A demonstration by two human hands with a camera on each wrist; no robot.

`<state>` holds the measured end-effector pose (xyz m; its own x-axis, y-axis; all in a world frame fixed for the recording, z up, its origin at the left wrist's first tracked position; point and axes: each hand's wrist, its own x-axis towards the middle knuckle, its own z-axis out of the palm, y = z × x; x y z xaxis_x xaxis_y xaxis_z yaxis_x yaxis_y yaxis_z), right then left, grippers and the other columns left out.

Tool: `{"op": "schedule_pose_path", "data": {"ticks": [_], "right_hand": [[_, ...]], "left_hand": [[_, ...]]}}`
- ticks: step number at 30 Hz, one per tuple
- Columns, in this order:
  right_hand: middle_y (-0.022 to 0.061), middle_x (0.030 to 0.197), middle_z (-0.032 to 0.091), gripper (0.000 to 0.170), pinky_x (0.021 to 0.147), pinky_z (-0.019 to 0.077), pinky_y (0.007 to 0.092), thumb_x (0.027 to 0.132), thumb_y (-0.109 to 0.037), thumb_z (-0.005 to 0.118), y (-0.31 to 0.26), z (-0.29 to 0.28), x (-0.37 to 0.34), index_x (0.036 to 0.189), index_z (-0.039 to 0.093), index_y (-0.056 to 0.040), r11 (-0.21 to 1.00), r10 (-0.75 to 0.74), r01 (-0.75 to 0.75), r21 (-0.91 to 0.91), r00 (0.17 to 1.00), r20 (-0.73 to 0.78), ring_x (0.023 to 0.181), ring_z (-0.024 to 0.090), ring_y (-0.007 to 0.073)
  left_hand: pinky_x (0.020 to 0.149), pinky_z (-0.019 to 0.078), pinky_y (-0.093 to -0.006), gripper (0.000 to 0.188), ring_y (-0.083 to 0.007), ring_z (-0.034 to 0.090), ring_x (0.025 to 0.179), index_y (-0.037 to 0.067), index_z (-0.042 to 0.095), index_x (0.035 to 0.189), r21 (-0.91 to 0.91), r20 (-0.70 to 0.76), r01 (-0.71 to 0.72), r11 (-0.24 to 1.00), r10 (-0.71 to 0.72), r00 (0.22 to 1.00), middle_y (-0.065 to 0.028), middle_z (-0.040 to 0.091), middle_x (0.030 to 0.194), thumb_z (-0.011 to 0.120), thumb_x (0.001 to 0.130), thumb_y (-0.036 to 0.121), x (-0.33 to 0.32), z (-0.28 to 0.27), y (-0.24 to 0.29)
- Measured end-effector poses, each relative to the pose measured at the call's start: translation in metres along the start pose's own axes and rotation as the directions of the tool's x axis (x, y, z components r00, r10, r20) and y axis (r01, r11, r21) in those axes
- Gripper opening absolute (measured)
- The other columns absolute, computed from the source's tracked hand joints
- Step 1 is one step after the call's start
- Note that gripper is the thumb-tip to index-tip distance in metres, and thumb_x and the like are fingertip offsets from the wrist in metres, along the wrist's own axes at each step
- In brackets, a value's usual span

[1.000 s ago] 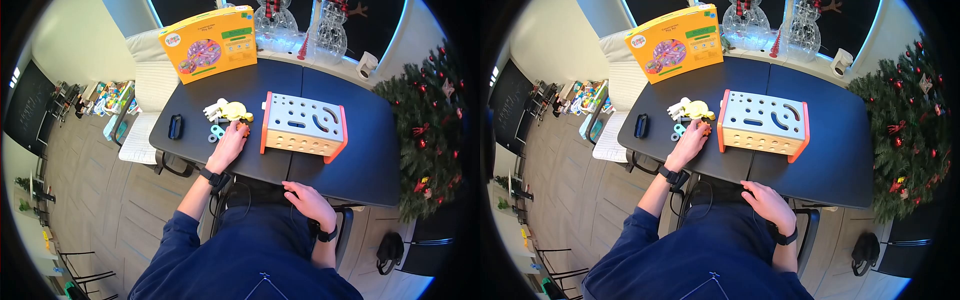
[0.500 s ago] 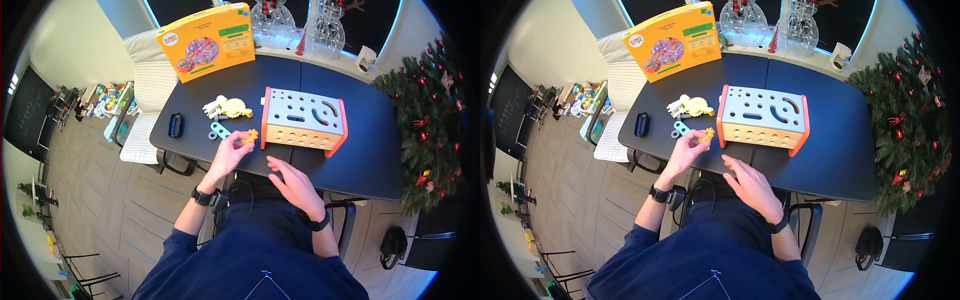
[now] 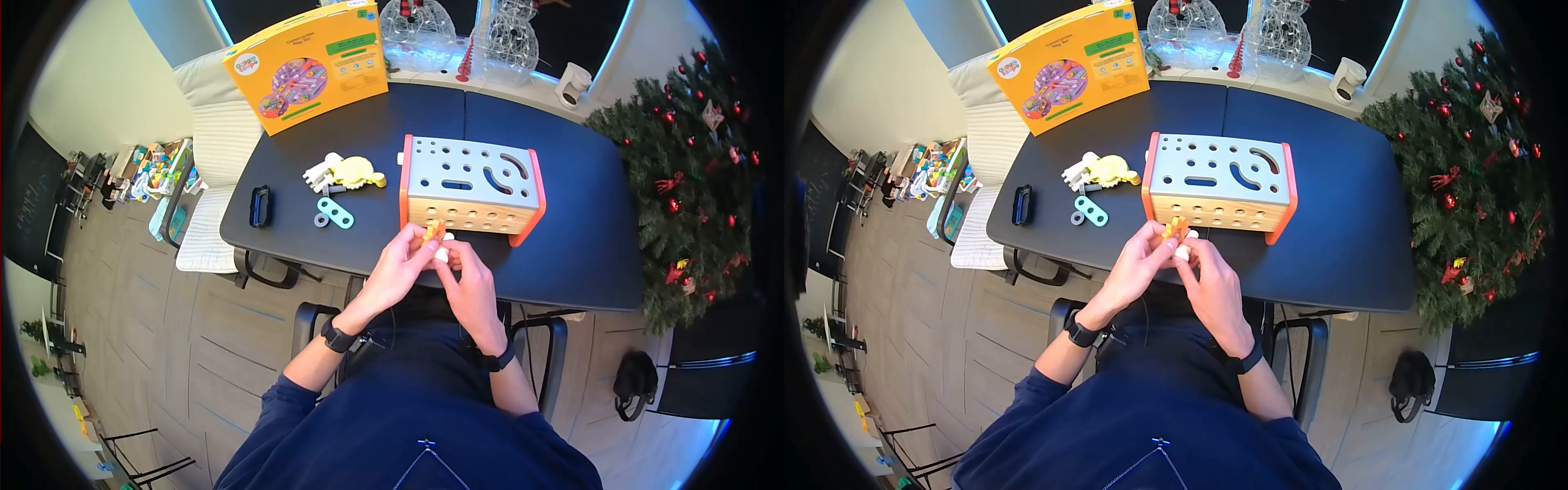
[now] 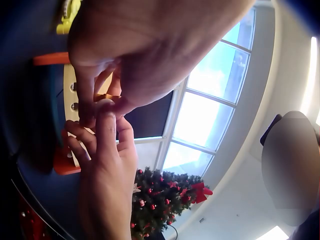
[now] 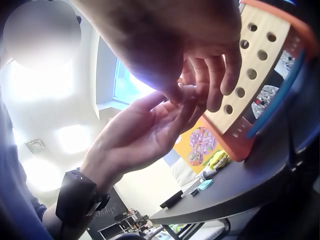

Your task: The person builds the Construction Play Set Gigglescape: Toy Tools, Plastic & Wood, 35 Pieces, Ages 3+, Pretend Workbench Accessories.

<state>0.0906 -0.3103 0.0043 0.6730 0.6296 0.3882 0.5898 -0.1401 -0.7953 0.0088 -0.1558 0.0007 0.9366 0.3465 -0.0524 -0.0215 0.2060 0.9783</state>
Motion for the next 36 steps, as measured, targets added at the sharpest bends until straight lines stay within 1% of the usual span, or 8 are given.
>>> {"op": "schedule_pose_path", "data": {"ticks": [3,5,11,15,20,24,27,36], "right_hand": [[0.0126,0.105,0.077,0.029,0.079,0.0599,0.0352,0.102,-0.006,0.072,0.010,-0.006,0.000,0.130,0.064,-0.0011,0.964,0.108,-0.107,0.243,0.994,0.009,0.085,0.075,0.0202],[0.0101,0.114,0.076,0.026,0.083,0.0578,0.0310,0.107,-0.006,0.065,0.010,-0.013,-0.002,0.133,0.062,-0.0008,0.868,0.205,-0.214,0.448,0.976,0.070,0.089,0.071,0.0141],[0.0096,0.121,0.070,0.031,0.086,0.0556,0.0291,0.111,-0.008,0.058,0.014,-0.020,-0.005,0.141,0.056,-0.0026,0.705,0.153,-0.225,0.673,0.974,0.165,0.092,0.068,0.0134],[0.0092,0.119,0.069,0.031,0.084,0.0555,0.0290,0.111,-0.009,0.059,0.019,-0.016,-0.003,0.141,0.055,-0.0019,0.724,0.187,-0.240,0.646,0.971,0.151,0.092,0.067,0.0127],[0.0104,0.117,0.068,0.039,0.082,0.0551,0.0299,0.108,-0.008,0.066,0.029,-0.017,-0.002,0.143,0.050,-0.0024,0.833,0.259,-0.276,0.480,0.960,0.103,0.097,0.067,0.0138],[0.0132,0.117,0.067,0.046,0.082,0.0555,0.0324,0.105,-0.006,0.070,0.034,-0.017,0.004,0.145,0.048,-0.0030,0.920,0.192,-0.189,0.343,0.981,0.027,0.100,0.068,0.0184],[0.0150,0.120,0.067,0.045,0.084,0.0562,0.0342,0.105,-0.006,0.070,0.036,-0.019,0.011,0.144,0.050,-0.0028,0.944,0.158,-0.166,0.285,0.986,0.051,0.104,0.069,0.0215],[0.0144,0.120,0.071,0.035,0.085,0.0570,0.0358,0.103,-0.003,0.071,0.035,-0.018,0.018,0.136,0.058,-0.0023,0.960,0.059,-0.071,0.270,0.997,0.052,0.104,0.073,0.0248]], "left_hand": [[0.100,0.0626,-0.0357,0.023,-0.0221,0.073,0.117,0.001,0.048,0.136,-0.100,-0.053,0.036,0.994,-0.042,0.998,-0.0149,0.066,0.134,0.048,0.117,0.014,0.004,0.007,0.010],[0.099,0.0627,-0.0354,0.024,-0.0224,0.073,0.118,0.002,0.048,0.138,-0.108,-0.084,0.047,0.993,-0.056,0.995,-0.0154,0.066,0.134,0.048,0.117,0.014,0.007,0.007,0.011],[0.097,0.0615,-0.0336,0.028,-0.0187,0.073,0.111,0.003,0.047,0.143,0.084,-0.026,0.027,0.996,-0.025,0.999,-0.0156,0.069,0.127,0.048,0.117,0.014,0.015,0.008,0.003],[0.097,0.0590,-0.0330,0.032,-0.0172,0.071,0.109,0.005,0.049,0.148,0.213,0.021,0.033,0.976,-0.038,0.999,-0.0146,0.071,0.123,0.048,0.116,0.012,0.012,0.015,0.009],[0.100,0.0561,-0.0358,0.036,-0.0204,0.068,0.118,0.009,0.053,0.150,0.340,0.044,0.002,0.940,-0.018,0.999,-0.0140,0.071,0.128,0.049,0.115,0.010,0.010,0.025,0.027],[0.106,0.0526,-0.0390,0.037,-0.0249,0.067,0.124,0.009,0.053,0.150,0.432,0.079,-0.055,0.900,0.022,0.997,-0.0164,0.070,0.134,0.049,0.113,0.006,0.011,0.023,0.027],[0.104,0.0534,-0.0462,0.038,-0.0443,0.069,0.126,0.012,0.051,0.149,0.476,0.117,-0.122,0.871,0.075,0.990,-0.0249,0.072,0.132,0.045,0.112,0.006,0.012,0.019,0.022],[0.104,0.0523,-0.0440,0.037,-0.0392,0.069,0.126,0.010,0.049,0.147,0.463,0.114,-0.131,0.877,0.088,0.990,-0.0221,0.070,0.134,0.046,0.111,0.002,0.011,0.017,0.016]]}}
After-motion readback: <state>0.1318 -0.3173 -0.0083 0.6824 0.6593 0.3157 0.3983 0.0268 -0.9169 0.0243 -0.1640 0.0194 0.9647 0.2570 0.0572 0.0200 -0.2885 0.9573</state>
